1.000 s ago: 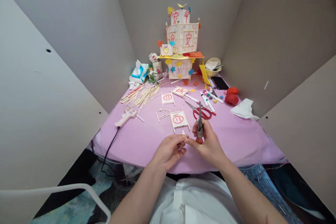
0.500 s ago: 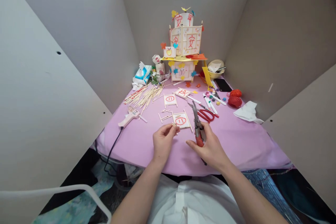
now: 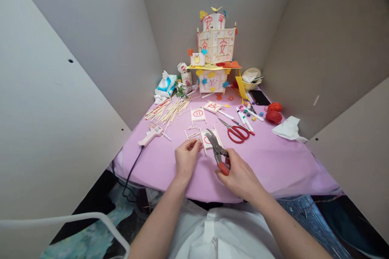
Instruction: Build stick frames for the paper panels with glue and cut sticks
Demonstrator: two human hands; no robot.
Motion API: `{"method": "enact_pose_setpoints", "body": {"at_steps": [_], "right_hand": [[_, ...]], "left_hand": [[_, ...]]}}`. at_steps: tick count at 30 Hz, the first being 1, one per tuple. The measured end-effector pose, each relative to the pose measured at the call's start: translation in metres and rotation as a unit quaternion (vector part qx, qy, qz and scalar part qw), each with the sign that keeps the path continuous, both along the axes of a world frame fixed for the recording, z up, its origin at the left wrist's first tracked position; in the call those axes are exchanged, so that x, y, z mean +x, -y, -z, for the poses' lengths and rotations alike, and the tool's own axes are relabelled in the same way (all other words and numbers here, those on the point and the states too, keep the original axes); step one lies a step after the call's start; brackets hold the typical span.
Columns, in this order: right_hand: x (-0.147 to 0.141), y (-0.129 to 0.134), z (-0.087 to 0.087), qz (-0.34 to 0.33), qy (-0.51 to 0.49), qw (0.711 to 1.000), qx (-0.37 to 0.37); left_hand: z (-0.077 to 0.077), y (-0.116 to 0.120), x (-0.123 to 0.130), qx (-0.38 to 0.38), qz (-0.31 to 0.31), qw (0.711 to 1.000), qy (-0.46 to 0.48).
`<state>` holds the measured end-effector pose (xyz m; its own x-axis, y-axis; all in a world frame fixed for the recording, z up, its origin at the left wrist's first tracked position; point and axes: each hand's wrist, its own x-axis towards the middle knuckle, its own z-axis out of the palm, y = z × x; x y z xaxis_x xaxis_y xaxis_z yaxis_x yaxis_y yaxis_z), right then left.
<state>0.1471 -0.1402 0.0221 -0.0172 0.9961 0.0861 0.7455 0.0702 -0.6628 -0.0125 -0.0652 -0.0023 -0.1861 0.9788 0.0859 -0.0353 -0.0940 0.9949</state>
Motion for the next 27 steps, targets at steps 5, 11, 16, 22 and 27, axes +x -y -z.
{"method": "enact_pose_setpoints", "body": {"at_steps": [5, 11, 16, 22, 27], "right_hand": [[-0.001, 0.002, 0.002, -0.017, 0.102, 0.995, -0.007], [-0.005, 0.002, 0.001, -0.023, 0.138, 0.990, 0.016], [-0.007, 0.000, 0.000, -0.021, 0.148, 0.989, 0.020], [-0.009, 0.001, -0.002, -0.022, 0.163, 0.986, 0.012], [-0.009, 0.000, 0.000, -0.019, 0.163, 0.986, -0.021]], "left_hand": [[0.000, 0.004, 0.000, 0.026, 0.012, 0.999, -0.033], [-0.003, 0.010, 0.000, 0.040, 0.023, 0.994, -0.104], [-0.006, 0.013, 0.001, 0.051, 0.030, 0.990, -0.127], [-0.004, 0.014, 0.001, 0.066, 0.022, 0.984, -0.162], [0.000, 0.014, 0.001, 0.086, 0.009, 0.976, -0.200]]}}
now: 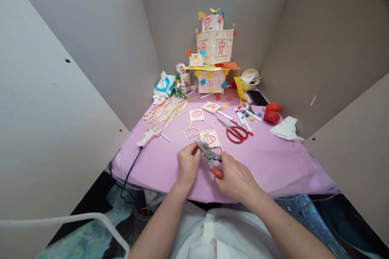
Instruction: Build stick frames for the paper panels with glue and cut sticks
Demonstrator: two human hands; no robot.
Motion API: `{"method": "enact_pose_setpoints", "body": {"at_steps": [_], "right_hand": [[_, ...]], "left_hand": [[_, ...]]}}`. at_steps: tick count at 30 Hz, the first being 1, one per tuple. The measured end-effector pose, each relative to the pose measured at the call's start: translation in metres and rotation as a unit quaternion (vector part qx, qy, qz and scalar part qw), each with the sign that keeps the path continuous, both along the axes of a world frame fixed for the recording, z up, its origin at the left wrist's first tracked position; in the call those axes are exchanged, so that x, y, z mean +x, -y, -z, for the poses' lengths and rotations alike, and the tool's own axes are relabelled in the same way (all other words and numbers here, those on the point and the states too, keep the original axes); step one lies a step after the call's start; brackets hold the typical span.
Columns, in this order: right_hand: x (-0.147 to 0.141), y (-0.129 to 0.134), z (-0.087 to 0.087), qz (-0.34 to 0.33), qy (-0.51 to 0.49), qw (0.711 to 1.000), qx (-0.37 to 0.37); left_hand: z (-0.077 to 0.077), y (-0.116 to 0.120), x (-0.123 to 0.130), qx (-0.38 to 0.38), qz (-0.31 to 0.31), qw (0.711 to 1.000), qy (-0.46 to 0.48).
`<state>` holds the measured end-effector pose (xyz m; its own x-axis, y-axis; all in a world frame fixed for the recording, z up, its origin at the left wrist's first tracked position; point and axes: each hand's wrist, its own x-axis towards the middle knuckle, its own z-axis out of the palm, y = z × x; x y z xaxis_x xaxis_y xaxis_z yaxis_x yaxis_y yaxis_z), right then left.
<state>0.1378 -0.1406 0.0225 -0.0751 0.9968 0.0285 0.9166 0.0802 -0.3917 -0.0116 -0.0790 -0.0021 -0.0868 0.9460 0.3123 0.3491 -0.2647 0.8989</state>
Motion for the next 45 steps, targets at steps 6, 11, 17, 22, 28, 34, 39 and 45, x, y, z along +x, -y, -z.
{"method": "enact_pose_setpoints", "body": {"at_steps": [6, 11, 17, 22, 28, 34, 39, 45], "right_hand": [[0.003, -0.003, 0.009, 0.000, -0.005, 1.000, -0.014], [0.006, -0.003, 0.015, 0.005, -0.015, 1.000, -0.010], [0.009, -0.003, 0.018, 0.009, -0.032, 0.999, -0.013], [0.010, -0.003, 0.021, 0.031, -0.047, 0.998, 0.002], [0.023, 0.000, 0.014, 0.065, -0.130, 0.989, 0.023], [0.047, -0.005, 0.011, 0.095, -0.181, 0.979, 0.019], [0.067, -0.010, 0.014, 0.126, -0.145, 0.981, 0.031], [0.085, -0.019, 0.013, 0.164, -0.089, 0.982, 0.042]], "left_hand": [[0.000, 0.001, 0.002, 0.030, -0.008, 0.998, -0.047], [0.002, 0.002, 0.005, 0.042, -0.004, 0.997, -0.070], [0.003, 0.002, 0.009, 0.047, 0.008, 0.995, -0.088], [0.004, 0.000, 0.008, 0.038, -0.006, 0.998, -0.056], [0.005, -0.003, 0.009, -0.042, 0.018, 0.993, 0.105], [-0.001, -0.004, 0.010, -0.148, 0.055, 0.955, 0.253], [-0.005, -0.013, 0.003, -0.152, 0.072, 0.957, 0.237], [-0.011, -0.055, 0.000, -0.015, 0.073, 0.997, -0.006]]}}
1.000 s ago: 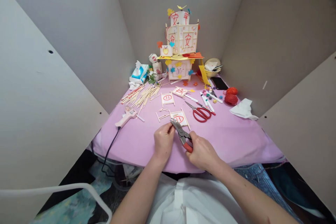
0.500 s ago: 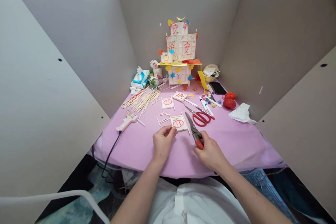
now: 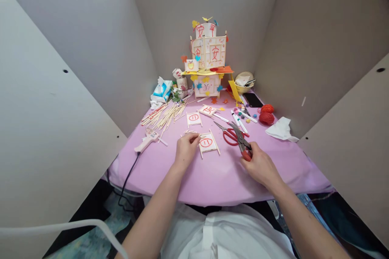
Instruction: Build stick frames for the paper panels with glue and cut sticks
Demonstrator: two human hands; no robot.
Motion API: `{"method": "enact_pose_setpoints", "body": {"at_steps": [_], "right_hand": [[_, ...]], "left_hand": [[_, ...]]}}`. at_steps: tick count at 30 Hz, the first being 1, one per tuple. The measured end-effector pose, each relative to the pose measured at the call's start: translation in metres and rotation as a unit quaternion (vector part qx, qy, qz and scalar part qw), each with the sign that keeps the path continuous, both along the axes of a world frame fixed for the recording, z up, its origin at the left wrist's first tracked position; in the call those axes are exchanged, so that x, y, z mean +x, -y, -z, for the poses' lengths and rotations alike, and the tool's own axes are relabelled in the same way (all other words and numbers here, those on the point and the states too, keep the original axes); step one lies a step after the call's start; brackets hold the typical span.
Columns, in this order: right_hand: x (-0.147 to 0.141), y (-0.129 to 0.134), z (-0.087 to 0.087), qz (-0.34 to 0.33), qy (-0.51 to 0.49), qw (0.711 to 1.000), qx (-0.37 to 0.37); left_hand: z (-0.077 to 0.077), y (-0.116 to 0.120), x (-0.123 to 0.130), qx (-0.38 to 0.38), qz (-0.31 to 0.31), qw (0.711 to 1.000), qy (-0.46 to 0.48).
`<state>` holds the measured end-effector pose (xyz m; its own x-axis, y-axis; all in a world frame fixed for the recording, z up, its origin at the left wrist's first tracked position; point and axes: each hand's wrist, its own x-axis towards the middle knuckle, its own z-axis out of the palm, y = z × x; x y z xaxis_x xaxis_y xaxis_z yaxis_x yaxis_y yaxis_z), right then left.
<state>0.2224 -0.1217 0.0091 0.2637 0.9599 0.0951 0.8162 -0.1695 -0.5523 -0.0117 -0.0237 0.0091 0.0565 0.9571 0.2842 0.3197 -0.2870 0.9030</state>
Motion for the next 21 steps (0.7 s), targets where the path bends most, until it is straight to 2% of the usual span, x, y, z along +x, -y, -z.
{"method": "enact_pose_setpoints", "body": {"at_steps": [3, 6, 10, 13, 17, 21], "right_hand": [[0.001, -0.002, 0.003, 0.004, -0.002, 1.000, -0.002], [0.000, -0.002, 0.007, 0.004, -0.010, 1.000, -0.007], [0.002, -0.002, 0.007, 0.008, -0.057, 0.998, -0.016], [0.004, -0.004, 0.003, -0.016, -0.175, 0.984, 0.001], [0.003, -0.007, -0.001, -0.050, -0.327, 0.937, 0.114], [0.001, -0.009, 0.006, -0.075, -0.354, 0.902, 0.235]], "left_hand": [[0.000, -0.016, 0.006, 0.066, 0.007, 0.987, -0.146], [0.002, -0.023, 0.009, 0.080, 0.009, 0.976, -0.203], [0.004, -0.029, -0.001, 0.067, -0.041, 0.987, -0.139], [0.001, -0.035, -0.020, 0.042, -0.084, 0.993, -0.066], [-0.004, -0.043, -0.051, 0.001, -0.123, 0.992, 0.024], [-0.001, -0.046, -0.075, -0.003, -0.146, 0.989, 0.022]]}}
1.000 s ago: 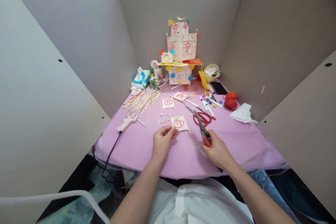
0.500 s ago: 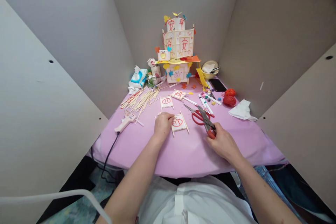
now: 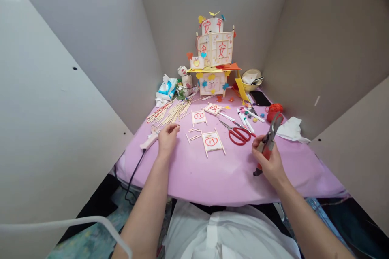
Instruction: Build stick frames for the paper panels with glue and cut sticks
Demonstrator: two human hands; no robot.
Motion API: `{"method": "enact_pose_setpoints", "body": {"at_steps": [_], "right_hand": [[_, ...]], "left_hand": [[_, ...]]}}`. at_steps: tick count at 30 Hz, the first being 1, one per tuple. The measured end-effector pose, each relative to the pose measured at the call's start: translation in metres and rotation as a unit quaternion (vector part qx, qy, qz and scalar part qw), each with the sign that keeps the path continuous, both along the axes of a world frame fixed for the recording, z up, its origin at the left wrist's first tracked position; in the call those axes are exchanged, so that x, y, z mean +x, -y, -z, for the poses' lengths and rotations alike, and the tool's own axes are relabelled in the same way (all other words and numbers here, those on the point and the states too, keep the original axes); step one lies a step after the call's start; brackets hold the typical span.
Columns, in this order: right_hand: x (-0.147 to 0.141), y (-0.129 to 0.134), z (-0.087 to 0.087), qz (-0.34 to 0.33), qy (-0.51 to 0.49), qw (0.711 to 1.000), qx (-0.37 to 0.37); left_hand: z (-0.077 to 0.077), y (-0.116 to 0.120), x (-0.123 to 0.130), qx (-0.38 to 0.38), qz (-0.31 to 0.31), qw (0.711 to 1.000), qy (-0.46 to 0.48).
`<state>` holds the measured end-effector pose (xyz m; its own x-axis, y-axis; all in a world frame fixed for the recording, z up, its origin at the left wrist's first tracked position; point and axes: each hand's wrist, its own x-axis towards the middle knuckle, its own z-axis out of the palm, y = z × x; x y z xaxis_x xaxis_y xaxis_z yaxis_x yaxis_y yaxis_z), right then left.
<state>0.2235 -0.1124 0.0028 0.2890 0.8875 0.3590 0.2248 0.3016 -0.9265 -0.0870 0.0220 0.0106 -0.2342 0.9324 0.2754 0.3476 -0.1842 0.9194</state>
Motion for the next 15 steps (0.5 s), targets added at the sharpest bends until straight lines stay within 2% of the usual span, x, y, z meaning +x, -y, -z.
{"method": "enact_pose_setpoints", "body": {"at_steps": [4, 7, 10, 15], "right_hand": [[-0.001, 0.003, 0.015, -0.030, 0.010, 0.999, 0.018], [-0.003, 0.009, 0.022, -0.047, 0.072, 0.996, -0.003], [-0.006, 0.015, 0.024, -0.040, 0.137, 0.989, -0.048], [-0.009, 0.015, 0.025, -0.024, 0.148, 0.987, -0.063]], "left_hand": [[0.007, 0.001, -0.006, -0.002, 0.005, 1.000, -0.021], [0.008, 0.000, -0.002, -0.008, 0.019, 0.998, -0.059], [0.000, -0.005, 0.005, -0.021, 0.028, 0.991, -0.126], [-0.023, -0.024, 0.021, -0.054, 0.063, 0.958, -0.274]]}}
